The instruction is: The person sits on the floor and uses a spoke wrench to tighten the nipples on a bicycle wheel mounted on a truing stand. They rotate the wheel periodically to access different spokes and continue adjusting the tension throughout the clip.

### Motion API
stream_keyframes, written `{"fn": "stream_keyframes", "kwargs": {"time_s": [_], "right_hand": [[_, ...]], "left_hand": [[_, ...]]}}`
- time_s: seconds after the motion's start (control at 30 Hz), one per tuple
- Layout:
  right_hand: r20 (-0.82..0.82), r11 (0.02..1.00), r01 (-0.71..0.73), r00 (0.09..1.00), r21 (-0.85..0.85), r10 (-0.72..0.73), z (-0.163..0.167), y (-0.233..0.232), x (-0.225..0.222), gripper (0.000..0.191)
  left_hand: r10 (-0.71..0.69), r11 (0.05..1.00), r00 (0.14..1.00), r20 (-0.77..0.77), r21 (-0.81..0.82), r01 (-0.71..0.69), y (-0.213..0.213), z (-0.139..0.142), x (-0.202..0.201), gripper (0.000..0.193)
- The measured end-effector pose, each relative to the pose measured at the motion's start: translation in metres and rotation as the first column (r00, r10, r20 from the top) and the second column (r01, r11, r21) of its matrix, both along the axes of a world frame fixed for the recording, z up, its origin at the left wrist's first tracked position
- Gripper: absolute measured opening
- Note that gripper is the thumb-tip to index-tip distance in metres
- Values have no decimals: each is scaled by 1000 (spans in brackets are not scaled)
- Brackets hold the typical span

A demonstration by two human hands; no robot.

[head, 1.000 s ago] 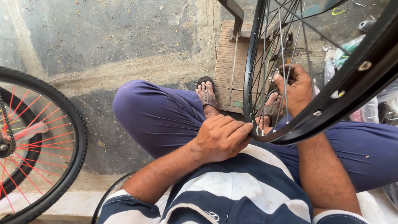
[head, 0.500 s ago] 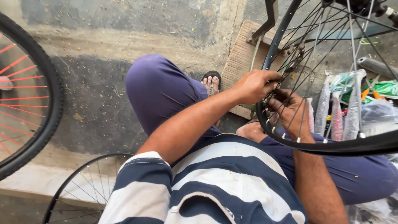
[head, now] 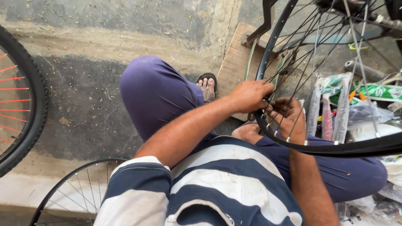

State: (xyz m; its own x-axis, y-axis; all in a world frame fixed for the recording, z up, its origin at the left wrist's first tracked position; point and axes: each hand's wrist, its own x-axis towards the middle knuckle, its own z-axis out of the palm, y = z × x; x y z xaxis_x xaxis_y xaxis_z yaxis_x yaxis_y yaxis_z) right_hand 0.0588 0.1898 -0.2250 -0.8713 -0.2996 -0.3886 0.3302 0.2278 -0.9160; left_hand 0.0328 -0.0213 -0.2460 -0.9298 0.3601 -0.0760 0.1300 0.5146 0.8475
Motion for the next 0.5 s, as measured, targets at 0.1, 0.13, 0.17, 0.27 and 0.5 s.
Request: {"fn": "stream_keyframes", "kwargs": {"time_s": [0.1, 0.13, 0.17, 0.27, 0.5], "right_hand": [[-62, 951, -22, 997, 308, 43, 16, -6, 7, 20], [-67, 883, -71, 991, 464, 115, 23, -9, 11, 18], [-62, 787, -111, 981, 607, 185, 29, -12, 15, 17], [-257, 901, -139, 931, 411, 261, 42, -19, 27, 36], [-169, 944, 0, 984, 331, 60, 16, -10, 16, 20]], "left_hand": [[43, 999, 996, 72, -30, -40, 5, 7, 0, 53], [56, 997, 996, 69, -49, -52, 7, 8, 0, 52], [68, 996, 996, 64, -67, -64, 9, 9, 0, 51], [109, 988, 992, 61, -116, -102, 14, 9, 3, 43], [54, 983, 991, 119, 166, -74, -4, -12, -2, 37]]}}
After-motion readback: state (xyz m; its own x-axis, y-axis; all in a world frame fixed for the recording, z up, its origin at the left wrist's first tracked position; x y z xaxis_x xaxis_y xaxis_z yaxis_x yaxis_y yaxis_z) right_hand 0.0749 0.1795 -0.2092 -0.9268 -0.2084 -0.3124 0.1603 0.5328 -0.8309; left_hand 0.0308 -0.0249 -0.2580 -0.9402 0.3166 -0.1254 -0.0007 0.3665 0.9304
